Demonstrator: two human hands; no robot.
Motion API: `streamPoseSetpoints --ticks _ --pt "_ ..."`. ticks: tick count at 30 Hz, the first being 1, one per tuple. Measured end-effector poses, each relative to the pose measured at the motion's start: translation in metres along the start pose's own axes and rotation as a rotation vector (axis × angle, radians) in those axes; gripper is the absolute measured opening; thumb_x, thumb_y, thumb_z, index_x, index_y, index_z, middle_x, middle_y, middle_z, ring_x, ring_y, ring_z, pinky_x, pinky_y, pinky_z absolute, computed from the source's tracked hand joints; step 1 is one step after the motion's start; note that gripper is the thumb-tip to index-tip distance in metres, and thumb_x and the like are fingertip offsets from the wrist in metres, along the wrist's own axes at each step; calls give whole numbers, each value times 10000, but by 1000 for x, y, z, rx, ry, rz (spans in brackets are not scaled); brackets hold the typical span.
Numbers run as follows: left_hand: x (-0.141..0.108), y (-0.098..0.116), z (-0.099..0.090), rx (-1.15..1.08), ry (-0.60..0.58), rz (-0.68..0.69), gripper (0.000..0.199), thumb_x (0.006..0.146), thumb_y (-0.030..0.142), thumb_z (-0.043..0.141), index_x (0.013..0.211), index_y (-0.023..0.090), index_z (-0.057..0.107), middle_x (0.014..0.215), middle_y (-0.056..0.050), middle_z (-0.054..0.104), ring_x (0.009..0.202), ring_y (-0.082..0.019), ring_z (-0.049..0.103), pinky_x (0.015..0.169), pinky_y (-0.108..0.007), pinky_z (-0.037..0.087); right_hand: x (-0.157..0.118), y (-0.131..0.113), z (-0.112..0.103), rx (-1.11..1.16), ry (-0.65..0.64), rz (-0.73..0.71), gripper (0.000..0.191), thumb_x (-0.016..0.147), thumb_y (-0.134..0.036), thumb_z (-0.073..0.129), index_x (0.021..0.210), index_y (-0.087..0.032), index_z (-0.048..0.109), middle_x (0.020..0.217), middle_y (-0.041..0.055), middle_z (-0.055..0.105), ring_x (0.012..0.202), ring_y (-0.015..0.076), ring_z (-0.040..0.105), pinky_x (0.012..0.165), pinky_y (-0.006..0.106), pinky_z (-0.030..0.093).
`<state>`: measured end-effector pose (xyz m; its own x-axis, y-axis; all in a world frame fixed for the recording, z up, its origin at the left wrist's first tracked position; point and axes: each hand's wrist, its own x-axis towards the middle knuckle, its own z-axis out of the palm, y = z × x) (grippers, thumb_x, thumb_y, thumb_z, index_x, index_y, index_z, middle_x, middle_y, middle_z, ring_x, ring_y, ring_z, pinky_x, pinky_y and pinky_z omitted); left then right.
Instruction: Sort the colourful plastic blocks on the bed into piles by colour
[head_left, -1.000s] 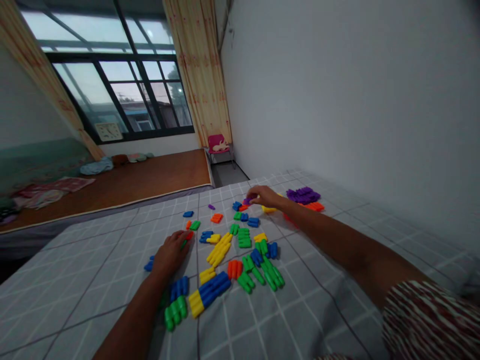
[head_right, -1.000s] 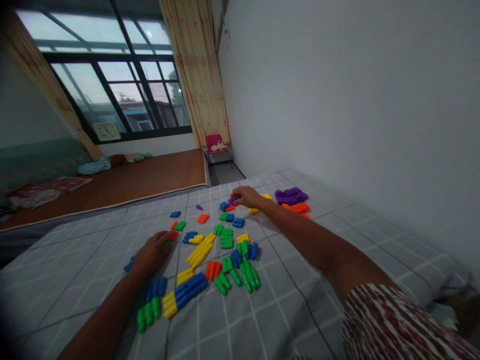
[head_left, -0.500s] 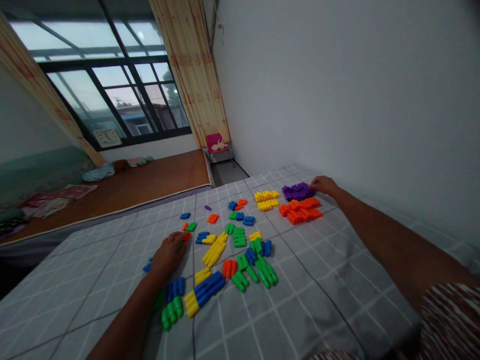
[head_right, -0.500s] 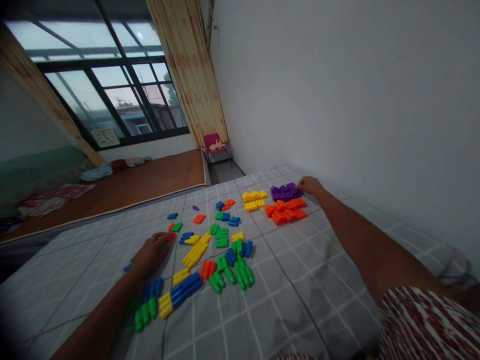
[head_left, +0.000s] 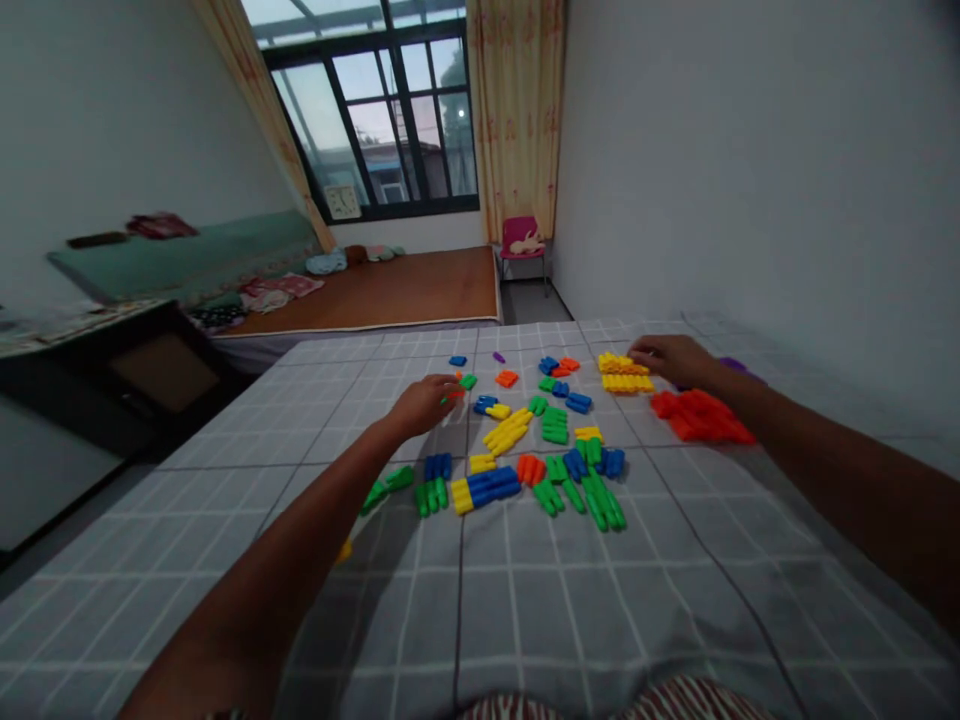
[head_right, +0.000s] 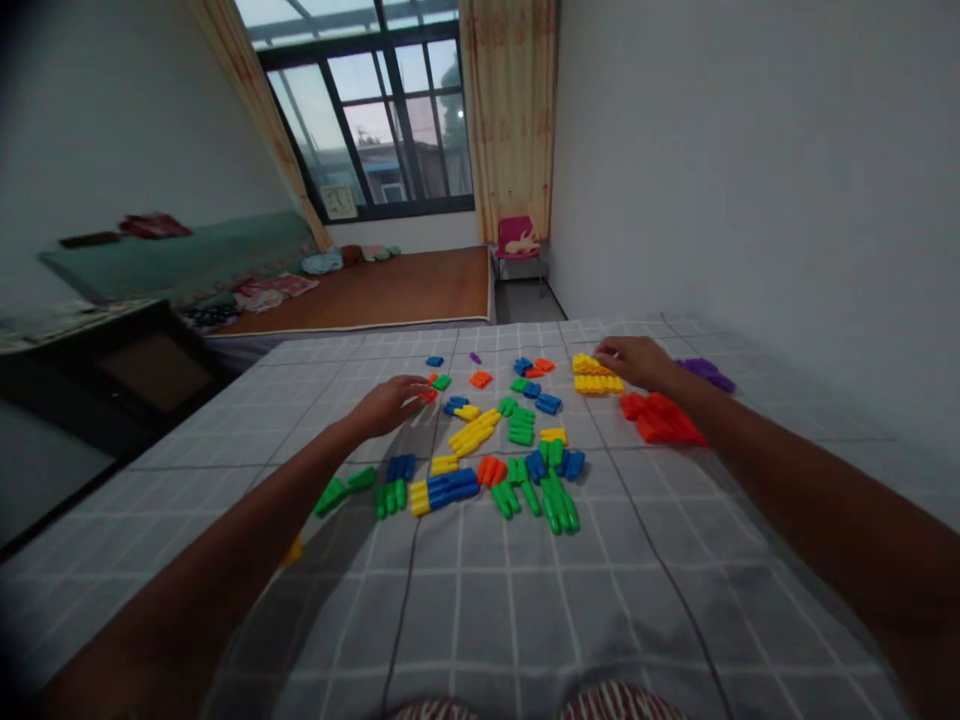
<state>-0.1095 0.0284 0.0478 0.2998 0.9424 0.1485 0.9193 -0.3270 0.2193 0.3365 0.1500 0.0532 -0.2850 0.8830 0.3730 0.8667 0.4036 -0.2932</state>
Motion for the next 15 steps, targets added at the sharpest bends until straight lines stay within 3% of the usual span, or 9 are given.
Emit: streamPoseSetpoints --ticks 4,8,11,13,15 --pt "37 6 -5 -270 363 -74 332 908 385 492 1085 192 696 1150 -92 692 1104 -215 600 1012 -383 443 15 -92 31 163 -343 -295 189 887 -263 550 946 -171 704 873 56 726 798 168 651 723 254 459" --pt "81 12 -19 -782 704 -200 401 926 448 454 1042 136 679 1028 -106 712 967 -179 643 822 -306 512 -1 -198 67 442 -598 -541 295 829 -254 618 1108 -164 651 1091 76 703 863 165 654 765 255 489" --pt "102 21 -32 -1054 777 -228 401 925 479 469 1095 161 645 1092 -96 692 951 -151 647 751 -255 501 -28 -254 87 685 -869 -694 554 739 -288 724 1260 -185 566 1232 86 644 868 158 659 731 241 514" --pt "109 24 -38 -1141 792 -226 397 926 489 471 1106 174 634 1129 -94 677 958 -142 647 749 -246 495 -41 -273 97 785 -968 -728 510 750 -249 704 1239 -178 580 1144 64 679 838 152 660 697 230 515" --pt "110 24 -39 -1159 773 -215 389 932 478 461 1110 175 627 1140 -94 670 950 -138 649 750 -246 493 -44 -276 102 779 -944 -718 335 813 -199 621 1145 -157 635 993 40 710 806 147 656 696 231 509"
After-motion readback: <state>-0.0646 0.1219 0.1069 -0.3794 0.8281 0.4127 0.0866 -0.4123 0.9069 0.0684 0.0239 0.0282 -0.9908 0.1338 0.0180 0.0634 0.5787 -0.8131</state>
